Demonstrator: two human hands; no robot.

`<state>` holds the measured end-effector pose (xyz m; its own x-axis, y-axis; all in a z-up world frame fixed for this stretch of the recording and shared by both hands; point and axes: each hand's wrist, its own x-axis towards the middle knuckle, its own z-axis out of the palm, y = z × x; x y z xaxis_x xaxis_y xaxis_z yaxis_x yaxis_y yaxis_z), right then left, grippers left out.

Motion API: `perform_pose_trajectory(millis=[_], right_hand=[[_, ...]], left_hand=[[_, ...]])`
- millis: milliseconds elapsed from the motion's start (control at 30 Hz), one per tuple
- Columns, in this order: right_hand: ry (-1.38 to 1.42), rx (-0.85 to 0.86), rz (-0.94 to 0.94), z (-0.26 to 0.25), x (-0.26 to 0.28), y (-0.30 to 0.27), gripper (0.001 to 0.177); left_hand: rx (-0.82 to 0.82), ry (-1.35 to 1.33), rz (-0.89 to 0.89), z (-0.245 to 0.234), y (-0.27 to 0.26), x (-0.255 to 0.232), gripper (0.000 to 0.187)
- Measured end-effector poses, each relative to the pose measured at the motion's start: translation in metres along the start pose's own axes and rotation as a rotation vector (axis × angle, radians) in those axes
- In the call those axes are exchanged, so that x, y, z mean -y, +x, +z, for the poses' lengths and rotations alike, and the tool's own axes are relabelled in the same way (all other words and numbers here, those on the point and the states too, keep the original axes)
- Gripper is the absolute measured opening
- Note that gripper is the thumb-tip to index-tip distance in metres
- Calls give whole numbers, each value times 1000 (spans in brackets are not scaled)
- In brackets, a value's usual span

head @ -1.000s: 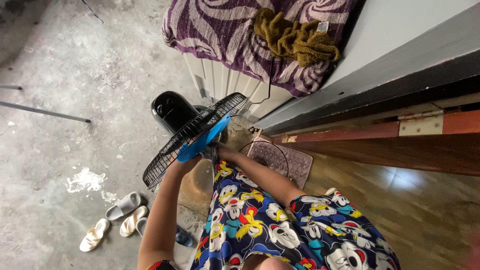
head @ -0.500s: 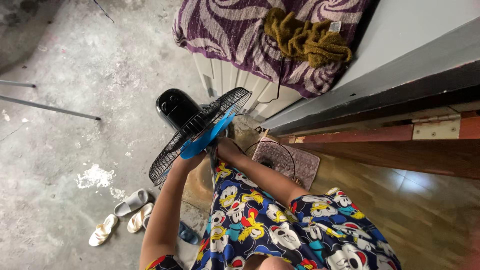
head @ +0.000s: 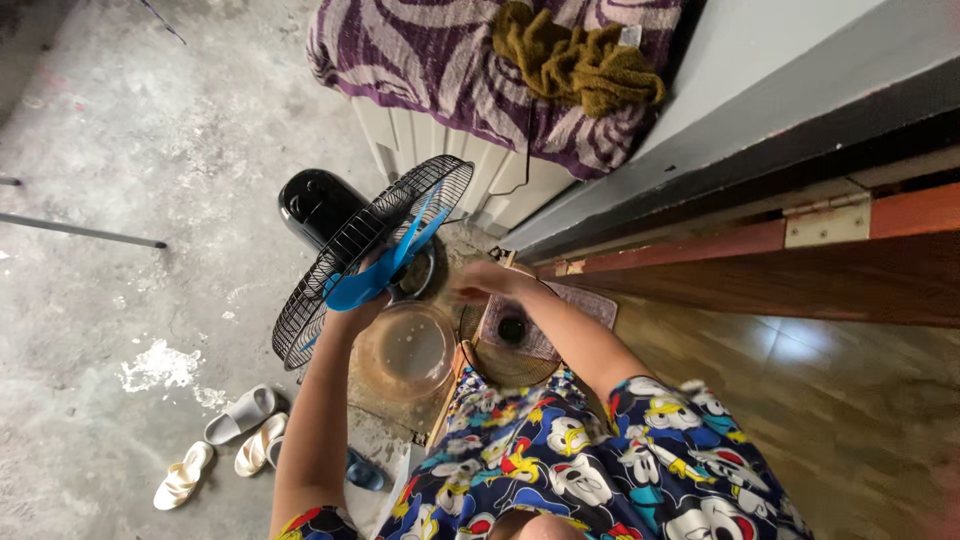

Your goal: The person sits on the floor and assembles a standing fan. They wipe the fan cage with a cloth, attach the blue fan blades to the motor, and then secure the front cage over the blades.

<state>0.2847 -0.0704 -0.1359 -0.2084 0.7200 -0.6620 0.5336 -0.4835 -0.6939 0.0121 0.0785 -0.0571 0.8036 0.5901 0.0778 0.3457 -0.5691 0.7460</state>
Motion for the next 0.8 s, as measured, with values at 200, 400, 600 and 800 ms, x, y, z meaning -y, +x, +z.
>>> perform_pose_trajectory(millis=[200,400,600,800], right_hand=[[1049,151,-176,33,61,45,47],[562,-46,-259,29,68,59,41],[388,-238,-204,48,83,53,34],[44,-564,-590,54,98,47,21]], left_hand=[[47,-79,-66,12,-4,3,80],[-13,0,79,3,-6,11,82],[103,-16,-111,-6,-5,4,80],[92,-5,-117,-8,-5,0,77]])
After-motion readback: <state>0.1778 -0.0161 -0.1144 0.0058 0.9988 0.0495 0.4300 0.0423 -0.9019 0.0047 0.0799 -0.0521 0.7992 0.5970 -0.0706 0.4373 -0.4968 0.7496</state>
